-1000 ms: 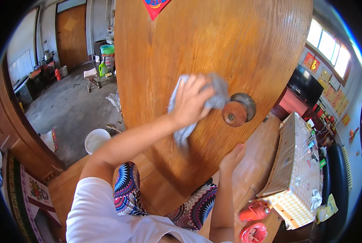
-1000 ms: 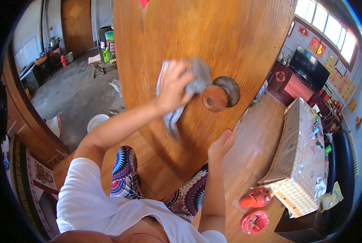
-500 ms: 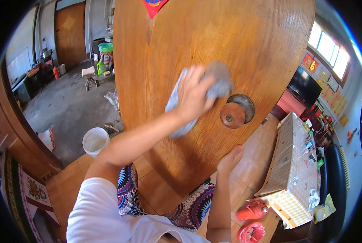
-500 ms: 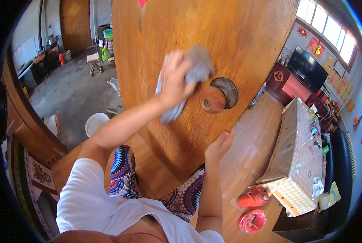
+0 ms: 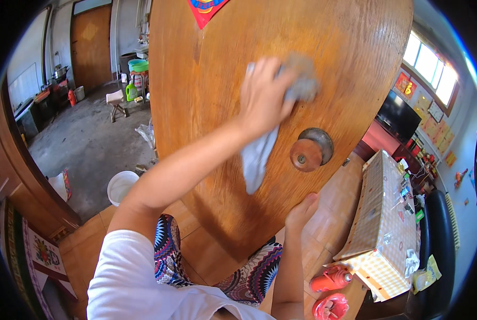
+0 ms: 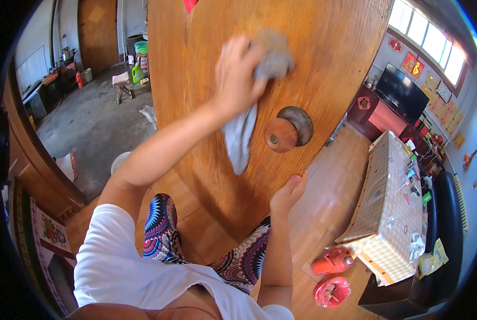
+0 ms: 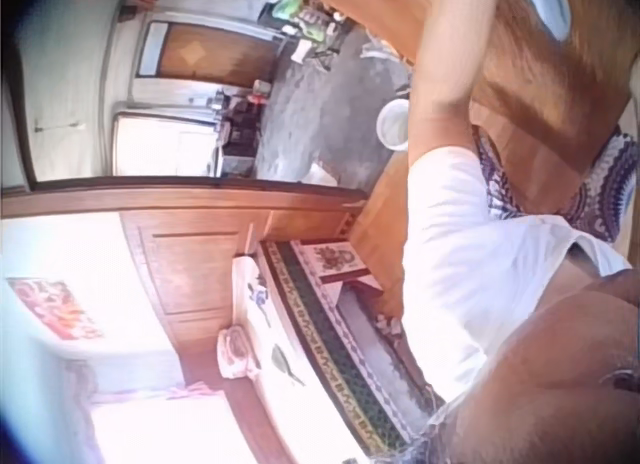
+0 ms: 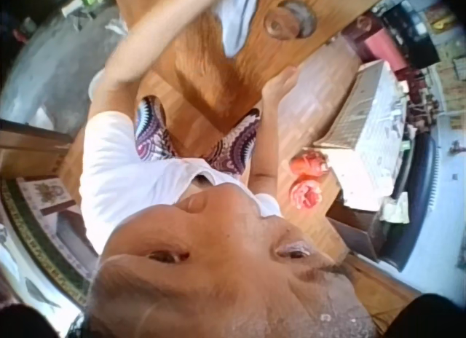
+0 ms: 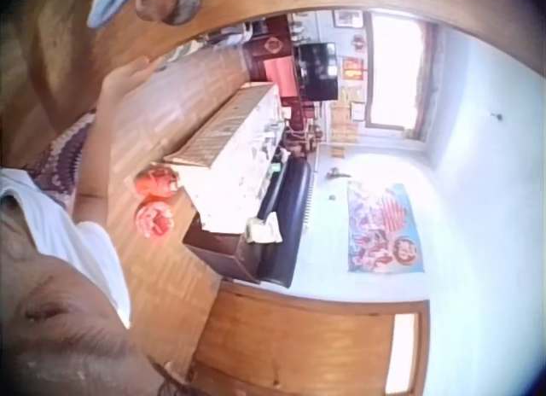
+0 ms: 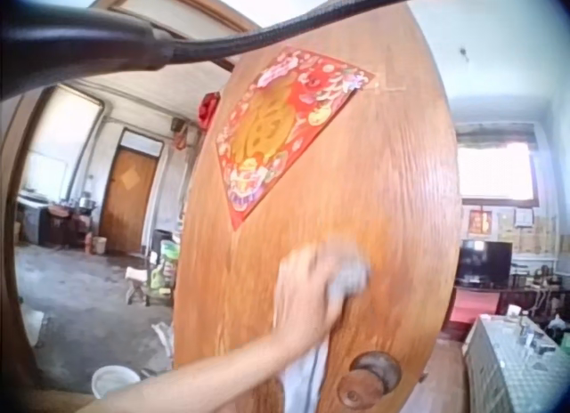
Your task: The person wipes the surface of a wooden door with a grey cloth. They repeatedly rub the cloth across the door, moving from the lower section up to the top and back down, covering the area around the doorknob.
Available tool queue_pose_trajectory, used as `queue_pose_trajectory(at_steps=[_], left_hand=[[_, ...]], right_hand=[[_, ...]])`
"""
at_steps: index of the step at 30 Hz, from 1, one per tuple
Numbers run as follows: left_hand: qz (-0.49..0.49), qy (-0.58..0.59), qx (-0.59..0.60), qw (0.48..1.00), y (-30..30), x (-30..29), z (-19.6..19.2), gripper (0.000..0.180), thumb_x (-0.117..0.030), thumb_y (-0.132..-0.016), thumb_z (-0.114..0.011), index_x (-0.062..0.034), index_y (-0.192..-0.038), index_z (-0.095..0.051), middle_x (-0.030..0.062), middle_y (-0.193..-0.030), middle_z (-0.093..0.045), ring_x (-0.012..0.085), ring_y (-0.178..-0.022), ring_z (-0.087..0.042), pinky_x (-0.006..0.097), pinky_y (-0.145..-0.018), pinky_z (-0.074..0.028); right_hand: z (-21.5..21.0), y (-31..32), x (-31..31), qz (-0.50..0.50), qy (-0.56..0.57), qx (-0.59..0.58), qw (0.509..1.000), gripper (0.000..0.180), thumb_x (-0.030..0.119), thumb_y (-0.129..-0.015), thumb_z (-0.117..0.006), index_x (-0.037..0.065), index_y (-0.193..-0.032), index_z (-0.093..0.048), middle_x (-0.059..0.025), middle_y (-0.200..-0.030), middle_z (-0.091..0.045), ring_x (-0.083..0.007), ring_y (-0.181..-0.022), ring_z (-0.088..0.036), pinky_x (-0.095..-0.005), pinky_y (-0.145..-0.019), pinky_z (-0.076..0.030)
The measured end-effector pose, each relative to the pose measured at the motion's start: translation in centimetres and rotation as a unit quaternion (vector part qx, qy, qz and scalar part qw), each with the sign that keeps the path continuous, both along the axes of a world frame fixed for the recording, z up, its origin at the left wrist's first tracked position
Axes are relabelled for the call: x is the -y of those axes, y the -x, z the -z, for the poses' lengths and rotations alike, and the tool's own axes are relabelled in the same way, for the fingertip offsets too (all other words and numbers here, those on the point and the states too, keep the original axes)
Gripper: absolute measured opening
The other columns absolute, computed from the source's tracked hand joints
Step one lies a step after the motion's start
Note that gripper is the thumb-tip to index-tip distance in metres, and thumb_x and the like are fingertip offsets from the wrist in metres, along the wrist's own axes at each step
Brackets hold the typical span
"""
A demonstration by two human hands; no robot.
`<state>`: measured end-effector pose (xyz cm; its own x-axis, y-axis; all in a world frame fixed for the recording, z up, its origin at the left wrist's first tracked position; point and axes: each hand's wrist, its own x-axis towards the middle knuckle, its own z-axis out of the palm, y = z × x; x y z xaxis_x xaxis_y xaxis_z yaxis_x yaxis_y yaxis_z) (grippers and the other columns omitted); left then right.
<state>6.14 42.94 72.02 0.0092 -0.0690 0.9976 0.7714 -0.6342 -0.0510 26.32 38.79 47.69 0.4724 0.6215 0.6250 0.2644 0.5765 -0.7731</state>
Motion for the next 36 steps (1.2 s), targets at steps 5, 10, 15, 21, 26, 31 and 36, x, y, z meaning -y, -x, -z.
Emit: queue_pose_trajectory(at_steps=[5,10,15,21,26,31,36], left_hand=[[0.05,-0.075,0.041,0.995,0.8,0.7,-9.1,0.032,-0.003,-0.081,-0.063,-0.0076,-0.112,-0.067,0.0168,-0.106,-0.061,0.0388,-0.106,-0.058,0.049,-0.089,-0.046],[0.015,0.009,-0.08,0.997,2.7,-0.3,3.9,0.047,-0.005,-0.061,-0.076,-0.0153,-0.106,-0.07,0.0135,-0.114,-0.06,0.037,-0.105,-0.059,0.046,-0.083,-0.049],[0.007,0.055,-0.145,0.988,3.2,0.9,5.6,0.034,-0.011,-0.066,-0.077,-0.0106,-0.099,-0.071,0.0145,-0.11,-0.063,0.0376,-0.099,-0.063,0.046,-0.081,-0.051],[-0.008,-0.072,0.059,0.996,-0.4,-0.8,-13.2,0.03,-0.007,-0.078,-0.069,-0.0119,-0.108,-0.07,0.0143,-0.11,-0.063,0.0368,-0.106,-0.059,0.046,-0.086,-0.048],[-0.01,-0.083,0.042,0.996,-0.1,-1.4,-11.1,0.032,-0.009,-0.075,-0.071,-0.0144,-0.106,-0.07,0.0145,-0.115,-0.062,0.0376,-0.11,-0.059,0.047,-0.086,-0.048],[0.017,0.009,-0.158,0.987,1.7,0.1,2.7,0.038,-0.009,-0.065,-0.076,-0.0179,-0.101,-0.07,0.0081,-0.113,-0.061,0.0318,-0.105,-0.06,0.043,-0.08,-0.048],[-0.021,-0.045,-0.108,0.993,0.3,-0.1,-4.1,0.038,-0.009,-0.072,-0.074,-0.0181,-0.109,-0.07,0.0098,-0.113,-0.062,0.0329,-0.107,-0.059,0.046,-0.083,-0.047]], right_hand=[[-0.4,1.0,1.0,-0.063,0.031,-0.001,0.998,0.086,0.061,-0.106,-0.038,-0.016,-0.144,-0.042,-0.0276,-0.14,-0.055,-0.0353,-0.131,-0.052,-0.0403,-0.113,-0.037],[0.3,0.5,0.8,-0.015,0.033,0.005,0.999,0.088,0.063,-0.106,-0.038,-0.015,-0.144,-0.042,-0.0258,-0.136,-0.058,-0.0331,-0.127,-0.055,-0.04,-0.109,-0.039],[-0.1,-0.3,0.7,-0.026,0.056,-0.003,0.998,0.087,0.065,-0.105,-0.038,-0.014,-0.141,-0.045,-0.0206,-0.127,-0.061,-0.0288,-0.119,-0.057,-0.0382,-0.106,-0.041],[-1.2,0.9,1.4,-0.049,0.013,0.004,0.999,0.083,0.066,-0.105,-0.038,-0.01,-0.136,-0.051,-0.0168,-0.121,-0.063,-0.0262,-0.111,-0.059,-0.0365,-0.1,-0.044],[-1.8,1.6,1.2,-0.056,-0.003,-0.001,0.998,0.079,0.063,-0.106,-0.039,-0.009,-0.135,-0.052,-0.0178,-0.123,-0.063,-0.0276,-0.113,-0.059,-0.038,-0.101,-0.044],[-0.6,0.0,0.1,-0.041,-0.005,-0.011,0.999,0.073,0.059,-0.107,-0.039,-0.008,-0.134,-0.053,-0.0179,-0.121,-0.064,-0.0277,-0.111,-0.059,-0.0384,-0.1,-0.045],[-1.1,0.2,1.0,-0.057,0.018,-0.005,0.998,0.076,0.059,-0.107,-0.038,-0.009,-0.136,-0.051,-0.0201,-0.125,-0.063,-0.0295,-0.117,-0.059,-0.0382,-0.104,-0.043]])
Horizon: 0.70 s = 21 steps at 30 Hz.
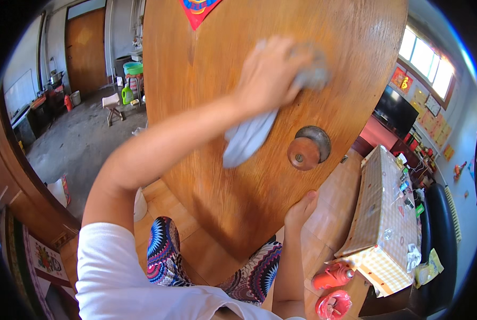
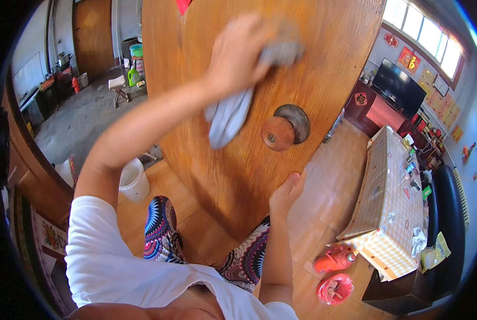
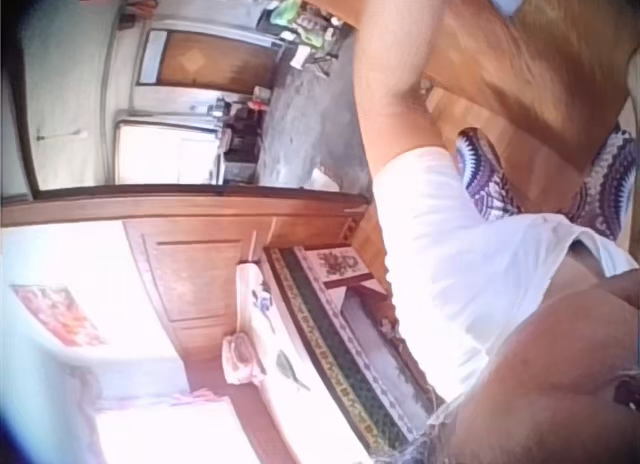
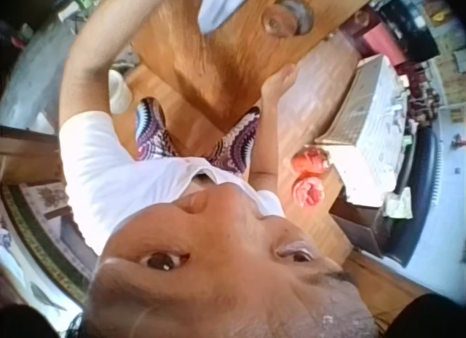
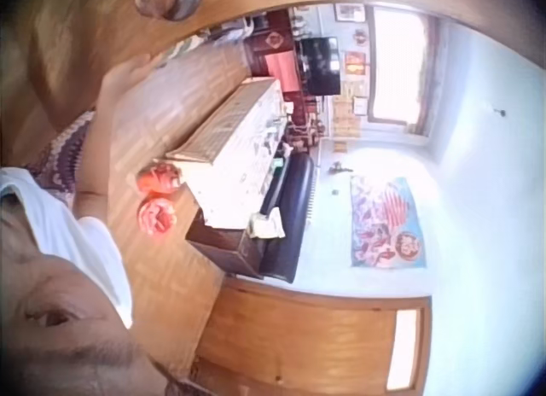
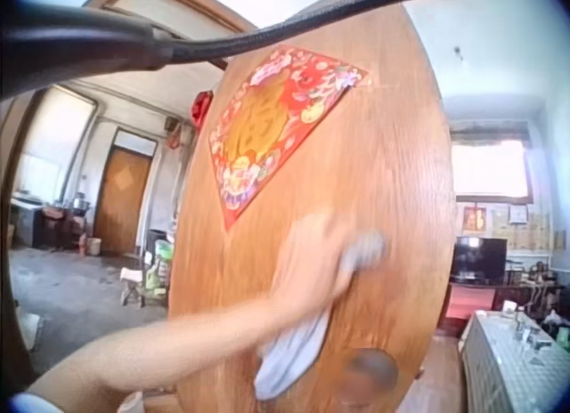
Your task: The person wipes the surface of a wooden door with a grey cloth. They repeatedly rub the cloth across the door, moving from the lower section up to the top and back down, covering the area around the doorknob.
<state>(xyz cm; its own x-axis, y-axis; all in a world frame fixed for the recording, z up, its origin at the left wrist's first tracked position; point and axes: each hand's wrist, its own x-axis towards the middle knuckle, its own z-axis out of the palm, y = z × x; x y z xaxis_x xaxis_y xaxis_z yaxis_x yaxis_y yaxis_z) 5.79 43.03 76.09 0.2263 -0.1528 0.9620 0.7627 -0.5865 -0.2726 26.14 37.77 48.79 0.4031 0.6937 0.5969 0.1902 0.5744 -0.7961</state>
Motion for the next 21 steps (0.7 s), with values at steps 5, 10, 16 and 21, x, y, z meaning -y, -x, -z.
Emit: queue_pose_trajectory(at_steps=[5,10,16,21], left_hand=[[0.02,-0.102,0.125,0.987,-0.3,-0.3,-20.5,0.025,-0.004,-0.082,-0.062,-0.0075,-0.107,-0.066,0.0204,-0.11,-0.063,0.0412,-0.106,-0.059,0.053,-0.091,-0.046],[0.036,-0.102,0.107,0.988,-2.2,-1.0,-10.2,0.03,-0.003,-0.081,-0.061,-0.006,-0.111,-0.062,0.0222,-0.112,-0.061,0.0415,-0.108,-0.057,0.051,-0.092,-0.045],[0.06,0.02,-0.143,0.988,0.6,0.5,6.0,0.04,-0.005,-0.066,-0.074,-0.0181,-0.103,-0.068,0.0082,-0.116,-0.061,0.0325,-0.109,-0.057,0.046,-0.082,-0.045],[0.033,-0.014,-0.084,0.996,-0.9,0.6,-0.8,0.033,-0.009,-0.072,-0.074,-0.0195,-0.103,-0.069,0.0043,-0.116,-0.063,0.0312,-0.11,-0.058,0.048,-0.083,-0.046]], right_hand=[[-0.4,1.8,0.1,-0.013,-0.03,0.009,0.999,0.083,0.062,-0.106,-0.039,-0.014,-0.14,-0.047,-0.0243,-0.131,-0.061,-0.0319,-0.122,-0.058,-0.0396,-0.106,-0.042],[0.6,0.2,0.1,0.027,0.002,0.018,0.999,0.088,0.062,-0.106,-0.039,-0.017,-0.143,-0.042,-0.0293,-0.139,-0.056,-0.0368,-0.129,-0.054,-0.0417,-0.111,-0.038],[0.0,0.8,0.0,0.028,0.026,0.001,0.999,0.084,0.058,-0.107,-0.04,-0.018,-0.142,-0.042,-0.031,-0.138,-0.056,-0.0387,-0.129,-0.054,-0.042,-0.111,-0.038],[-0.6,1.1,-0.1,0.036,-0.025,0.007,0.999,0.082,0.057,-0.107,-0.041,-0.017,-0.142,-0.043,-0.0293,-0.132,-0.06,-0.0368,-0.123,-0.058,-0.0413,-0.107,-0.041]])
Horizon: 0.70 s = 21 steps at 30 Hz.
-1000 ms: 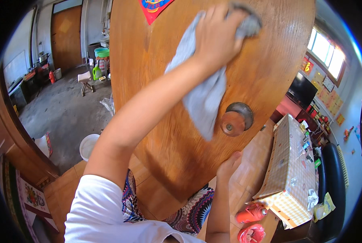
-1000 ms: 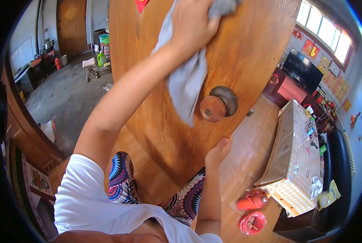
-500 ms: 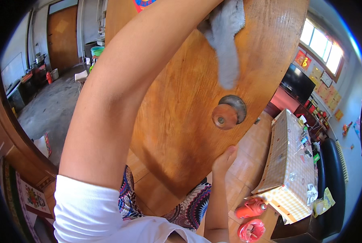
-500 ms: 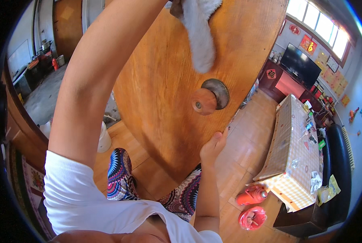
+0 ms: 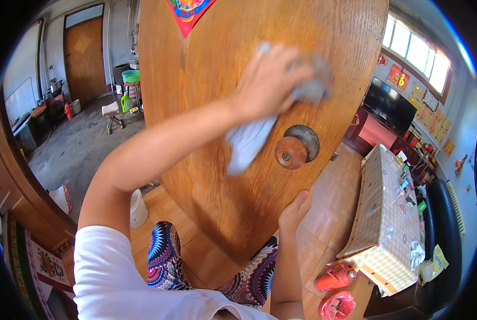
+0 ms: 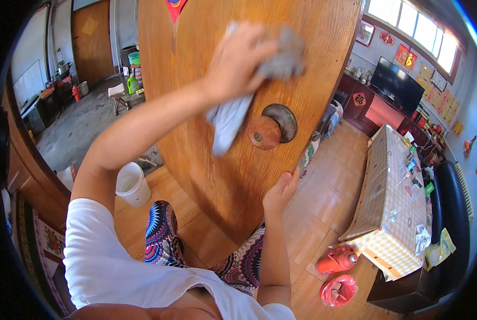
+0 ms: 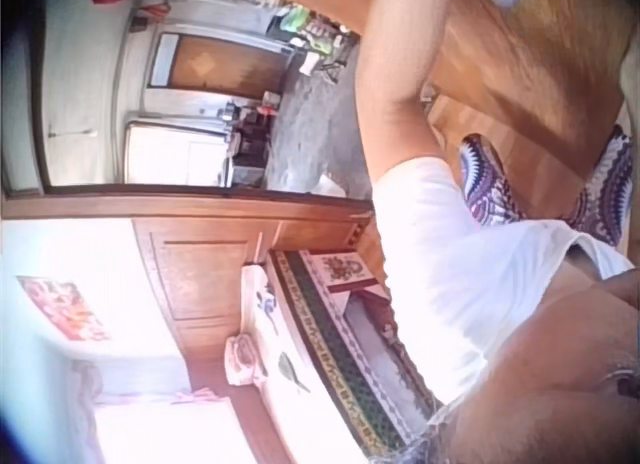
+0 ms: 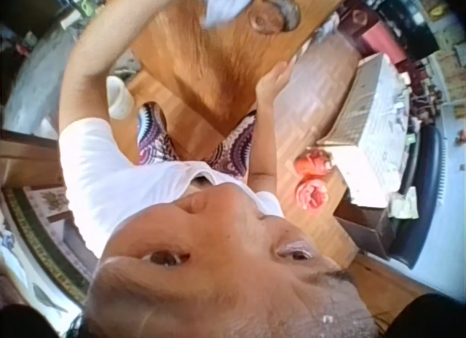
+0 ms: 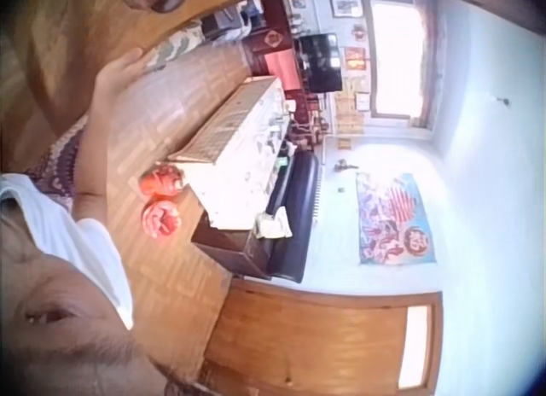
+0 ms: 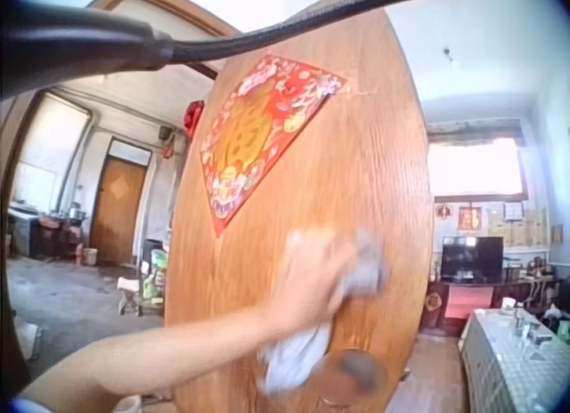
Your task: The person wipes the surface of a wooden door with a grey cloth. They repeatedly rub the cloth across the door, moving from the lower section up to the top and back down, covering the area around the doorknob.
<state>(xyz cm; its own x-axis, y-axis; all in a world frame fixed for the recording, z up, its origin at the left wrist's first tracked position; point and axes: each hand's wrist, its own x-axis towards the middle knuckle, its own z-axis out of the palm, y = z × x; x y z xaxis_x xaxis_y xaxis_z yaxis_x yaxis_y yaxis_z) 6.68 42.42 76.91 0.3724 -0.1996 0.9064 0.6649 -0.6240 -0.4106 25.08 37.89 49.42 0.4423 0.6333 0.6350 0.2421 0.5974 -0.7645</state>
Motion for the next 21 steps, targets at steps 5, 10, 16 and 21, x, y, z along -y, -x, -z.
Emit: queue_pose_trajectory(at_steps=[5,10,16,21], left_hand=[[-0.003,-0.039,0.185,0.982,-1.9,-1.5,-11.8,0.034,-0.003,-0.077,-0.066,-0.0117,-0.11,-0.065,0.014,-0.112,-0.06,0.0377,-0.107,-0.056,0.049,-0.086,-0.043],[-0.018,-0.042,0.142,0.989,-0.1,-2.5,-3.6,0.045,-0.006,-0.069,-0.074,-0.0188,-0.111,-0.067,0.0083,-0.118,-0.061,0.0353,-0.111,-0.055,0.047,-0.08,-0.044],[-0.007,0.054,-0.065,0.996,2.6,-0.8,8.1,0.033,-0.004,-0.064,-0.075,-0.0094,-0.096,-0.067,0.0119,-0.117,-0.062,0.0381,-0.106,-0.058,0.049,-0.088,-0.047],[-0.02,-0.052,0.165,0.985,1.5,-2.0,-6.8,0.037,-0.003,-0.076,-0.067,-0.0142,-0.112,-0.067,0.0127,-0.113,-0.061,0.0364,-0.108,-0.055,0.049,-0.088,-0.042]], right_hand=[[-0.6,0.0,0.8,-0.032,0.06,0.004,0.998,0.084,0.059,-0.107,-0.039,-0.017,-0.143,-0.042,-0.0277,-0.13,-0.062,-0.0354,-0.121,-0.059,-0.0409,-0.105,-0.042],[0.8,0.5,-0.2,0.008,0.003,0.008,1.0,0.085,0.06,-0.107,-0.037,-0.017,-0.144,-0.041,-0.0243,-0.126,-0.063,-0.0339,-0.116,-0.06,-0.0411,-0.103,-0.043],[0.7,-1.3,-0.4,-0.038,0.044,0.014,0.998,0.086,0.062,-0.107,-0.037,-0.015,-0.144,-0.043,-0.0252,-0.135,-0.059,-0.0327,-0.127,-0.055,-0.0388,-0.111,-0.038],[1.1,0.0,-0.7,-0.023,0.019,-0.017,0.999,0.084,0.063,-0.106,-0.037,-0.012,-0.143,-0.045,-0.0202,-0.13,-0.062,-0.0289,-0.121,-0.056,-0.0378,-0.107,-0.04]])
